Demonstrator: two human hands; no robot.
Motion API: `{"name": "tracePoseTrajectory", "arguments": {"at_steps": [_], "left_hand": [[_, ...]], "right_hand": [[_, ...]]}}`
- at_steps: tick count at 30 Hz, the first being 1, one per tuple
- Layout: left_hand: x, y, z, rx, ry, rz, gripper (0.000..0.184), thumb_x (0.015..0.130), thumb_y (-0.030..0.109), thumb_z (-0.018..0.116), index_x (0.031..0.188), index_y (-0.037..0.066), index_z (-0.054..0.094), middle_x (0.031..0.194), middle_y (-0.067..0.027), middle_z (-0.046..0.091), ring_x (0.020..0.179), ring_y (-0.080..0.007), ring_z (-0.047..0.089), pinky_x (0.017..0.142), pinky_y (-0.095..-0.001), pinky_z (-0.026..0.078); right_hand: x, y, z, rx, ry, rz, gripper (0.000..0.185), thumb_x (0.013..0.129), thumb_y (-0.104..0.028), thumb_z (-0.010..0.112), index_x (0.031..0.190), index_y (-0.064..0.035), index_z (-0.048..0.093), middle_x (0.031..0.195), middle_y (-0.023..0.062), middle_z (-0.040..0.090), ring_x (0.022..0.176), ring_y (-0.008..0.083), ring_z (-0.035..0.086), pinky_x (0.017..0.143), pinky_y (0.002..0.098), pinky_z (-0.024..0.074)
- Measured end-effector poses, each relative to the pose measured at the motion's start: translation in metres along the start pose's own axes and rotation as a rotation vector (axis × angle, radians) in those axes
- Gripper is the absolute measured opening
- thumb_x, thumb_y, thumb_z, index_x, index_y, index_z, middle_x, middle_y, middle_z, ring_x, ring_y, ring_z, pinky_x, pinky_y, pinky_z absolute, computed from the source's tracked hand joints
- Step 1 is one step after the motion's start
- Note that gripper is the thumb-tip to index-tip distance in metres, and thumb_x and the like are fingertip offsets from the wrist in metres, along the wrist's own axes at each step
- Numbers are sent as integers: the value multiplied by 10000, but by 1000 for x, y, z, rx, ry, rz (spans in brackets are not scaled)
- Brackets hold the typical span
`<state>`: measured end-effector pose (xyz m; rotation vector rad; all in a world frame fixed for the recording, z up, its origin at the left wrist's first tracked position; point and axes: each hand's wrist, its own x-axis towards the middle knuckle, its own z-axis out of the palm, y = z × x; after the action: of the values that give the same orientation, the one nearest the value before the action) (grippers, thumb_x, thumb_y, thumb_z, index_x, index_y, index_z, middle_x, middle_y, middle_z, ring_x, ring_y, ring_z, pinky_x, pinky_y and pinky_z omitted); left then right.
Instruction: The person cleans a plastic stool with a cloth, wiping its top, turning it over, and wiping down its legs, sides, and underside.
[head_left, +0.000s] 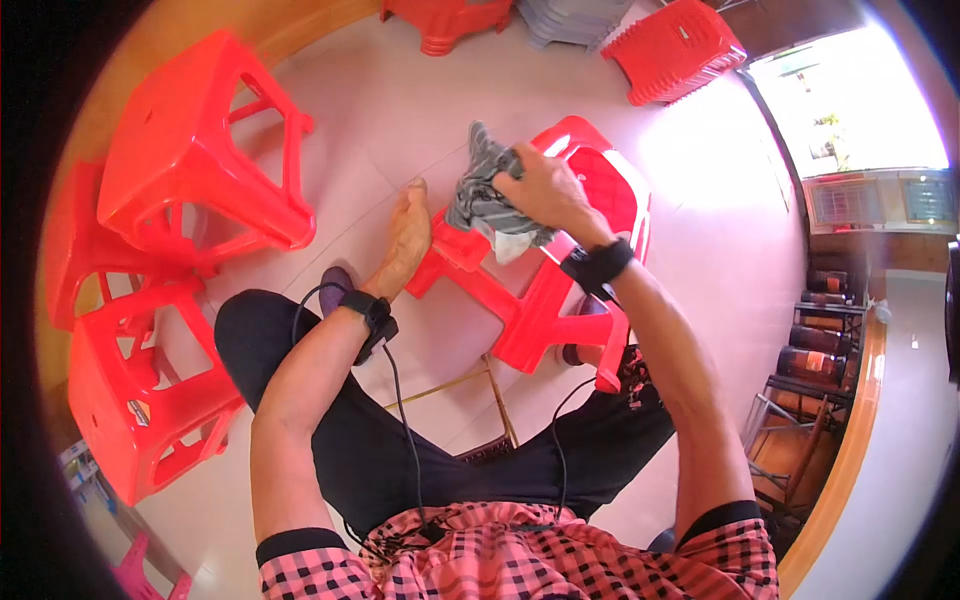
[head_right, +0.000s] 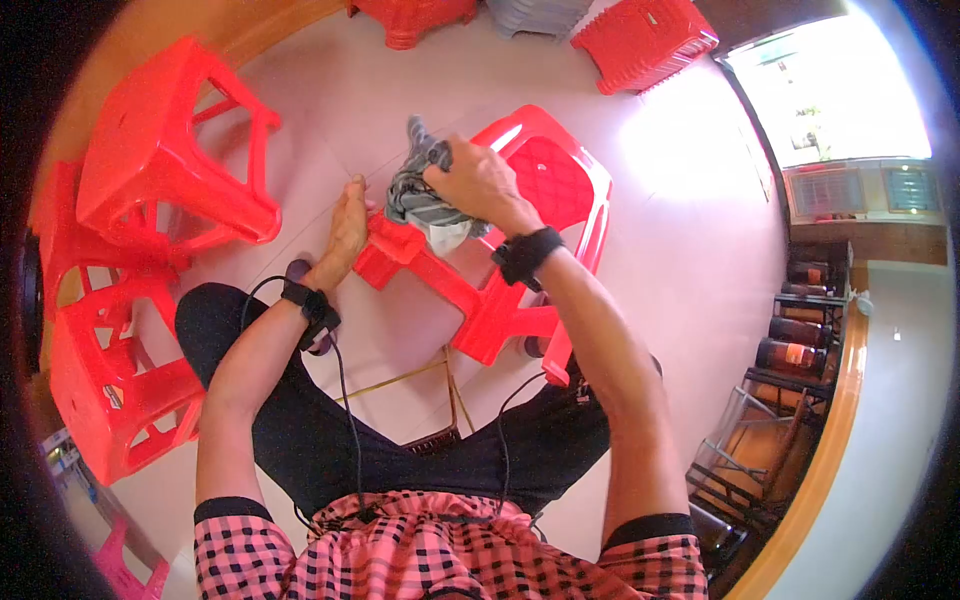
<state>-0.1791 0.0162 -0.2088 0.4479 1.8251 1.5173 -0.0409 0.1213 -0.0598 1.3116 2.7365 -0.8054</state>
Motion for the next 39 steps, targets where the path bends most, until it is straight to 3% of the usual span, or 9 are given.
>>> {"name": "tracePoseTrajectory", "arguments": {"at_steps": [5, 11, 13, 14, 16, 24, 29, 34, 39], "left_hand": [[6, -12, -4, 37, 72, 185, 519, 921, 467, 423, 1057, -6, 589, 928, -79, 574, 871, -174, 526, 814, -333, 438], [10, -15, -11, -14, -170, 87, 466, 945, 402, 394, 1061, -25, 541, 933, -158, 567, 857, -283, 570, 772, -387, 451], [46, -64, -12, 810, -109, 810, 460, 944, 394, 416, 1090, -25, 538, 963, -134, 574, 844, -224, 575, 743, -355, 457], [40, -50, -11, 796, -128, 821, 460, 944, 394, 416, 1090, -25, 538, 963, -134, 574, 844, -224, 575, 743, -355, 457], [20, -7, -20, -49, -197, 69, 548, 897, 498, 458, 1138, 12, 534, 1015, -157, 555, 894, -227, 551, 829, -354, 444], [7, 4, -23, 63, -269, 62, 655, 882, 529, 456, 1210, -37, 484, 1069, -196, 547, 948, -258, 558, 823, -365, 450], [22, -7, -20, 89, -304, 53, 680, 867, 544, 455, 1225, -34, 488, 1033, -191, 573, 867, -229, 574, 716, -333, 459], [20, 6, -16, 130, -305, 25, 592, 848, 534, 488, 1089, -2, 555, 840, -118, 582, 625, -160, 515, 495, -297, 379], [-4, 42, -16, 266, -557, -11, 483, 860, 524, 490, 965, 58, 559, 819, -57, 555, 676, -139, 522, 541, -301, 406]], "right_hand": [[-21, -26, 36, -208, 70, -92, 383, 776, -305, 563, 1015, -6, 540, 759, 234, 627, 738, 404, 630, 682, 503, 498], [-68, -13, 26, 199, 19, -103, 362, 736, -232, 625, 991, 5, 528, 708, 221, 593, 697, 386, 615, 657, 433, 482], [-84, 3, 13, 196, -29, -155, 367, 729, -230, 625, 1000, 4, 544, 734, 222, 594, 724, 371, 619, 673, 423, 483], [-93, 11, 5, 201, -86, -220, 373, 723, -229, 624, 1009, 2, 560, 760, 224, 595, 752, 355, 624, 690, 412, 485], [-109, 27, -25, 123, -133, -156, 397, 722, -240, 619, 1028, 8, 568, 818, 206, 609, 807, 322, 626, 727, 392, 489], [-161, 217, -16, -135, 62, 206, 475, 772, -322, 609, 1157, -58, 517, 1013, 241, 616, 948, 407, 598, 812, 479, 470], [-218, 172, 15, -44, 208, 399, 544, 816, -299, 572, 1125, 119, 410, 904, 361, 577, 892, 501, 575, 796, 525, 457], [-265, 142, 32, 8, 159, 193, 443, 844, -286, 551, 947, 121, 409, 705, 363, 544, 705, 531, 567, 631, 544, 449], [-267, 70, 21, 293, 204, 209, 375, 785, -218, 605, 981, 59, 445, 731, 285, 567, 731, 451, 592, 662, 503, 447]]}}
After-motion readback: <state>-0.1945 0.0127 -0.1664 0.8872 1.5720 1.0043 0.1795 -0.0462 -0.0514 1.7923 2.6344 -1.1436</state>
